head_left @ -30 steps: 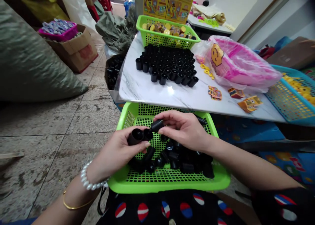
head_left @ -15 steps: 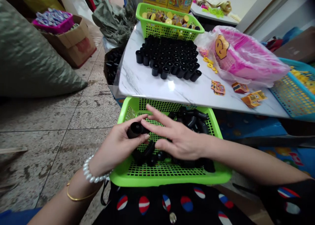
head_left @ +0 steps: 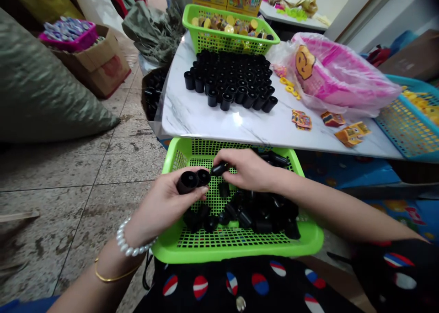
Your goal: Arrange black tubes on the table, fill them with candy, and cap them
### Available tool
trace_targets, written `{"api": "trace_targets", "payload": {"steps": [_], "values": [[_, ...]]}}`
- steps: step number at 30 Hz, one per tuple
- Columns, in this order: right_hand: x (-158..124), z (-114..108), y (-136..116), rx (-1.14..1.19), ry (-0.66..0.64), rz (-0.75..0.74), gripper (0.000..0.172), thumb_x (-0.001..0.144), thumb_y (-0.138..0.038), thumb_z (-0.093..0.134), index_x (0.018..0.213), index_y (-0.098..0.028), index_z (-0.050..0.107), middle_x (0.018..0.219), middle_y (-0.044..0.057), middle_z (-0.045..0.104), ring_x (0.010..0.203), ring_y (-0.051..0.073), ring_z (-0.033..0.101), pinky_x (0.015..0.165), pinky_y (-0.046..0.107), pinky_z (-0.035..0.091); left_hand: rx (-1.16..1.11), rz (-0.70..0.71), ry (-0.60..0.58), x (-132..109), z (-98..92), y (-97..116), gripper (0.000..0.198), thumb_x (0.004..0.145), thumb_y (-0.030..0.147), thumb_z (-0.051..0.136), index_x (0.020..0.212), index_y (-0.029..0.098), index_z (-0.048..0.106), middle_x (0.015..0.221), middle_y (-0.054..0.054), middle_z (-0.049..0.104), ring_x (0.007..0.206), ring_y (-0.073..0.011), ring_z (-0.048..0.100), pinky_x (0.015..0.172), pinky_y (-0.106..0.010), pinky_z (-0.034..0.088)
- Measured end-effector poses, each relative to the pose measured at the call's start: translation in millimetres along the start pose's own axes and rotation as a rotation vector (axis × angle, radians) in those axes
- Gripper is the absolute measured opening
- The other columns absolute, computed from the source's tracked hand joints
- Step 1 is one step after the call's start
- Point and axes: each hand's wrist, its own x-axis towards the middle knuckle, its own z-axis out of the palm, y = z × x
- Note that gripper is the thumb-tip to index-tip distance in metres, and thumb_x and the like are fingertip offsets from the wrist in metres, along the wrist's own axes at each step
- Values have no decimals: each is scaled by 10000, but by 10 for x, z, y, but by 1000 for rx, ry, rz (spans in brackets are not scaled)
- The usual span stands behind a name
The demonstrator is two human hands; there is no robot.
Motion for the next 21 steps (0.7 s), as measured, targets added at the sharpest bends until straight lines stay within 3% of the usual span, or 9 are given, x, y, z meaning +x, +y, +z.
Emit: {"api": "trace_targets", "payload": {"steps": [2, 4, 7, 11, 15, 17, 19, 21], "values": [[-30, -169, -102, 72, 174, -39, 277, 831, -105, 593, 1099, -142, 648, 1023, 68, 687, 885, 152, 641, 792, 289, 537, 81, 5, -11, -8, 8, 2, 359, 759, 303, 734, 1089, 172, 683, 1043, -63, 735, 935, -210, 669, 857, -340, 535], [-56, -253, -221, 109, 230, -138, 293, 886, -166, 592, 1174, -148, 640, 1096, 87, 678, 957, 154, 645, 852, 300, 541, 140, 14, -46, -18, 10, -6, 313, 773, 290, 712, 1061, 172, 685, 960, -46, 737, 863, -194, 663, 796, -324, 532], [-68, -229, -349, 105, 232, -266, 316, 915, -192, 591, 1220, -118, 631, 1125, 116, 674, 1009, 156, 648, 910, 304, 535, 171, 23, -83, -26, 9, -24, 187, 788, 270, 682, 940, 162, 690, 818, -23, 717, 718, -162, 631, 671, -285, 511], [-52, -109, -377, 28, 266, -318, 332, 951, -196, 531, 1263, -110, 601, 1121, 130, 660, 1004, 159, 640, 873, 308, 560, 157, 32, -67, -30, 23, -26, 127, 780, 246, 670, 873, 160, 679, 784, -4, 697, 679, -141, 611, 636, -256, 502], [-41, 23, -399, -62, 169, -363, 382, 988, -268, 466, 1319, -99, 551, 1165, 151, 627, 1087, 188, 597, 927, 360, 542, 192, 72, -53, -24, 49, -11, 44, 734, 194, 663, 763, 161, 659, 732, 2, 679, 658, -144, 602, 592, -235, 490], [-30, 90, -429, -118, 101, -371, 516, 970, -421, 492, 1365, -89, 507, 1325, 195, 538, 1273, 262, 479, 1047, 464, 451, 152, 83, -79, -18, 52, -10, 89, 740, 201, 658, 818, 162, 672, 792, -15, 702, 708, -163, 633, 641, -252, 519], [-7, 123, -438, -159, 45, -366, 664, 916, -542, 536, 1411, -105, 459, 1514, 210, 337, 1430, 331, 257, 1139, 551, 297, 89, 107, -100, -17, 41, -10, 173, 757, 208, 651, 924, 166, 679, 921, -37, 719, 806, -181, 660, 759, -285, 543], [24, 106, -395, -139, 14, -352, 619, 928, -515, 532, 1427, -158, 444, 1587, 164, 218, 1473, 309, 163, 1168, 539, 234, 86, 117, -45, -24, 19, -5, 222, 765, 227, 668, 980, 169, 672, 977, -49, 715, 858, -192, 660, 827, -308, 538]]}}
